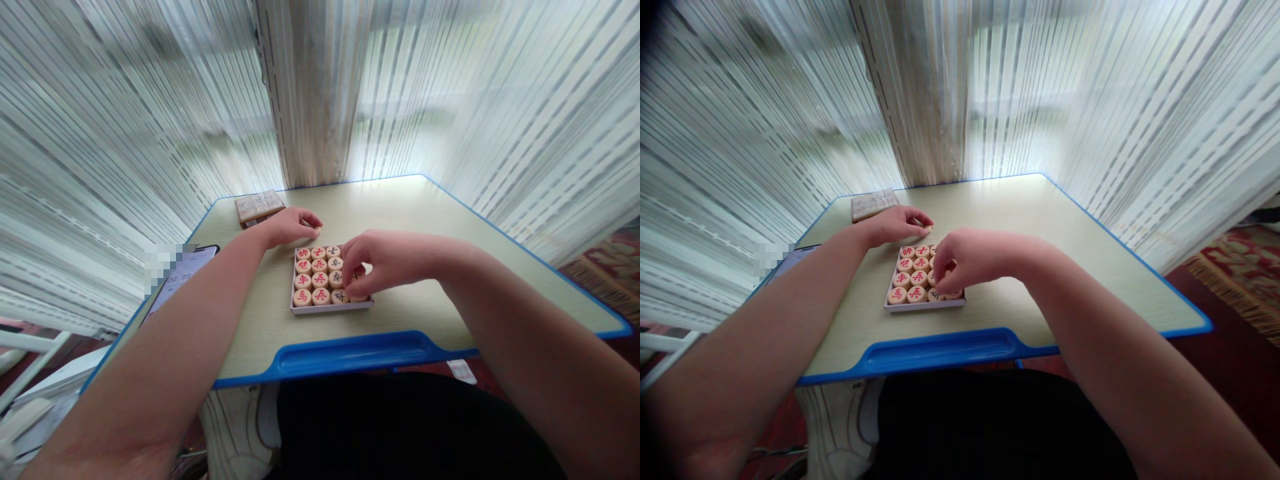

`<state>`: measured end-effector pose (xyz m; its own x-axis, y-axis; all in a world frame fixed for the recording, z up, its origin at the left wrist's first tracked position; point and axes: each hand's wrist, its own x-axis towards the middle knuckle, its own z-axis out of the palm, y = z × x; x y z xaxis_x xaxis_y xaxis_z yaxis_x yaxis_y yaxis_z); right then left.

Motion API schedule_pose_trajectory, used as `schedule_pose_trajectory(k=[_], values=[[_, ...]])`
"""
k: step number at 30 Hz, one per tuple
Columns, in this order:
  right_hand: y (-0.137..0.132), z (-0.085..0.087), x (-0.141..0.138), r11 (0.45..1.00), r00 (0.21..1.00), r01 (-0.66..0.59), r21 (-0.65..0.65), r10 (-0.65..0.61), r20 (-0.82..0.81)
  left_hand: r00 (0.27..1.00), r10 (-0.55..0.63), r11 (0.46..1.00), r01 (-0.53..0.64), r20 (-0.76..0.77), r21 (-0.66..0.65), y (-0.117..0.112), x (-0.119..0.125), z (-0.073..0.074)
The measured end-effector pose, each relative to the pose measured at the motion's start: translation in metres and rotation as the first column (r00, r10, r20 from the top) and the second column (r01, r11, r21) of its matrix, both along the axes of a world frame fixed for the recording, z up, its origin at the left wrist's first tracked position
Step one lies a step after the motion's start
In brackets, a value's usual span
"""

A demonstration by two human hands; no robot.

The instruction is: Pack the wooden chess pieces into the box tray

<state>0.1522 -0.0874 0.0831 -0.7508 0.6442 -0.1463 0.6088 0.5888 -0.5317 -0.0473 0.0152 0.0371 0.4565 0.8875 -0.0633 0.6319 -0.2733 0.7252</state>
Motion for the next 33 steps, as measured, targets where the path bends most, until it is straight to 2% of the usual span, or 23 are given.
schedule_pose_trajectory(k=[3,5,8,10,14,18,21,24,28,33], values=[[0.004,0.000,0.003,0.996,0.989,0.085,0.041,-0.079,-0.127,0.996,0.025,0.999,-0.023,0.086,-0.025,-0.003,0.002,0.002],[0.010,-0.002,0.004,0.970,0.954,0.218,0.104,-0.190,-0.232,0.978,0.037,0.999,-0.029,0.203,-0.042,-0.004,0.004,0.005],[0.020,-0.007,0.007,0.878,0.863,0.417,0.233,-0.303,-0.404,0.902,-0.002,0.998,0.033,0.432,-0.062,-0.006,0.007,0.010],[0.026,-0.011,0.009,0.827,0.834,0.457,0.326,-0.271,-0.481,0.843,-0.042,0.990,0.107,0.536,-0.090,-0.008,0.009,0.014],[0.032,-0.019,0.010,0.805,0.849,0.417,0.422,-0.180,-0.496,0.803,-0.101,0.963,0.227,0.588,-0.145,-0.015,0.013,0.020],[0.033,-0.023,0.008,0.793,0.842,0.417,0.445,-0.153,-0.517,0.802,-0.136,0.926,0.311,0.582,-0.212,-0.020,0.016,0.021],[0.032,-0.022,0.009,0.805,0.845,0.393,0.444,-0.126,-0.520,0.768,-0.151,0.902,0.364,0.622,-0.231,-0.021,0.017,0.022],[0.031,-0.019,0.010,0.795,0.826,0.409,0.448,-0.114,-0.551,0.747,-0.127,0.891,0.374,0.652,-0.256,-0.020,0.016,0.022],[0.030,-0.017,0.011,0.773,0.804,0.438,0.459,-0.109,-0.584,0.778,-0.110,0.878,0.367,0.619,-0.306,-0.021,0.014,0.022],[0.028,-0.016,0.011,0.813,0.819,0.390,0.433,-0.091,-0.566,0.777,-0.109,0.882,0.363,0.621,-0.300,-0.022,0.015,0.023]])
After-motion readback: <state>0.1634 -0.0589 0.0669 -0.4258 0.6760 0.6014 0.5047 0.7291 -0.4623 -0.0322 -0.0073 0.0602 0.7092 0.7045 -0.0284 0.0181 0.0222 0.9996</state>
